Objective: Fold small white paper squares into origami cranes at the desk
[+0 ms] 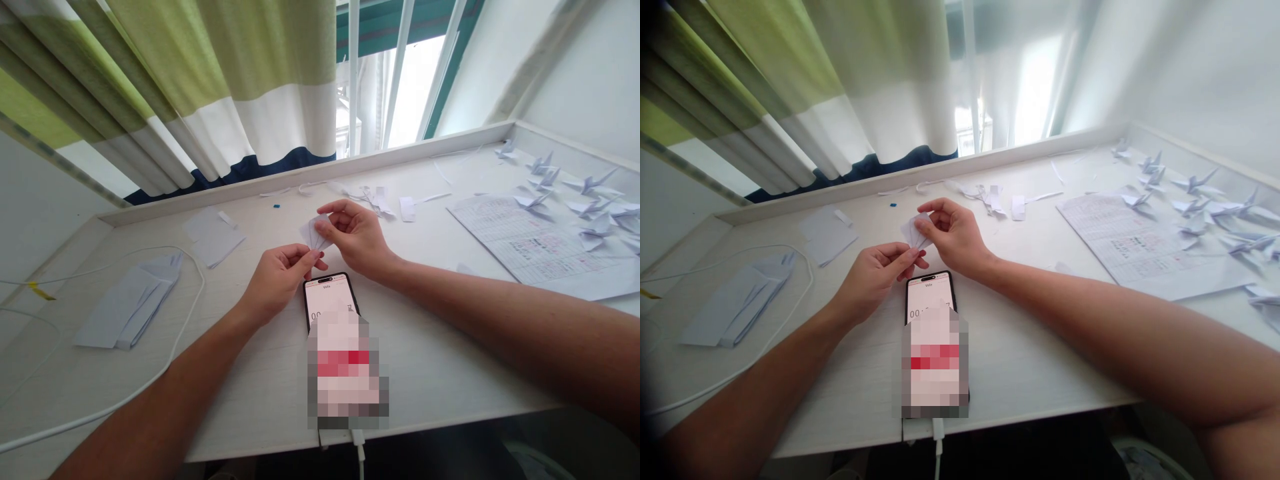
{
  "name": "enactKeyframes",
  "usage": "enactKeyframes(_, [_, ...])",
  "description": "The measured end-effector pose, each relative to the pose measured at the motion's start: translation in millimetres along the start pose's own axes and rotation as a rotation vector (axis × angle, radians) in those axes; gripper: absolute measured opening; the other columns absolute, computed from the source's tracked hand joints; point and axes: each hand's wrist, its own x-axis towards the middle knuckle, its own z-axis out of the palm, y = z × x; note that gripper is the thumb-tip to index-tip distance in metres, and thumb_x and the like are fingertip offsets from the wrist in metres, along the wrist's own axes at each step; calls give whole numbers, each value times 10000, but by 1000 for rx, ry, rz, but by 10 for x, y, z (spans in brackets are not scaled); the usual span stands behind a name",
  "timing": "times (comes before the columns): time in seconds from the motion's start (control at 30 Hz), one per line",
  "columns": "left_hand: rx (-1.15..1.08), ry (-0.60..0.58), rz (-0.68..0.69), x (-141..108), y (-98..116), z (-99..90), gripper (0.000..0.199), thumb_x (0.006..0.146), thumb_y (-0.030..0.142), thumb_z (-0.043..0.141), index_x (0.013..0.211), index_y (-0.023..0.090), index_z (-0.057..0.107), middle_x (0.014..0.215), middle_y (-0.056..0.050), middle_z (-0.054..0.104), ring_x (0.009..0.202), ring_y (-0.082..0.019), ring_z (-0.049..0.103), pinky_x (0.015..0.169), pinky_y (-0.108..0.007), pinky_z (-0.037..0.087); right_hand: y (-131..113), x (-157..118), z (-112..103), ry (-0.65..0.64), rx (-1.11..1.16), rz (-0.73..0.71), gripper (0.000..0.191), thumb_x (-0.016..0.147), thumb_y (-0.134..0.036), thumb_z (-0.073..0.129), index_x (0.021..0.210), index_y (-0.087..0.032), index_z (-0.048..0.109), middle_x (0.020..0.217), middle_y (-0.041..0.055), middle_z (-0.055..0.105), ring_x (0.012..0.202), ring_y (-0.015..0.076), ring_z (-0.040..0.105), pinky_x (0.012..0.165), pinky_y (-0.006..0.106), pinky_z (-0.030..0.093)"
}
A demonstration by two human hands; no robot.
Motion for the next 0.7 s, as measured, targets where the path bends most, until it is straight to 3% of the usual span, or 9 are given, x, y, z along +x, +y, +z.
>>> enactKeyframes(0.33, [77, 14, 33, 31, -28, -44, 290, 891, 425, 744, 767, 166, 783, 744, -64, 775, 634, -138, 551, 679, -295, 454, -17, -14, 1, -14, 31, 42, 347, 835, -432, 851, 1022, -194, 683, 662, -62, 581, 624, 115, 522, 620, 286, 445])
enactKeyframes(0.47, [64, 63, 42, 39, -23, -73, 265, 857, 410, 772, 767, 161, 789, 676, -52, 744, 636, -145, 569, 664, -291, 454, -10, 4, -9, -42, 80, 109, 377, 862, -487, 813, 1059, -193, 681, 702, -42, 618, 676, 133, 588, 671, 298, 500])
enactKeyframes(0.6, [4, 79, 54, 35, -20, -104, 257, 855, 405, 788, 774, 161, 801, 712, -61, 764, 643, -140, 565, 663, -287, 462, -25, 23, -6, -43, 167, 191, 289, 895, -453, 741, 1001, -187, 704, 795, 3, 668, 744, 150, 626, 719, 320, 560])
enactKeyframes(0.7, [-19, 83, 61, 33, -23, -117, 264, 863, 419, 796, 779, 169, 801, 731, -60, 771, 652, -140, 563, 664, -285, 463, -60, 14, -6, -129, 171, 224, 194, 863, -357, 737, 921, -173, 727, 829, 30, 715, 778, 158, 659, 775, 330, 566])
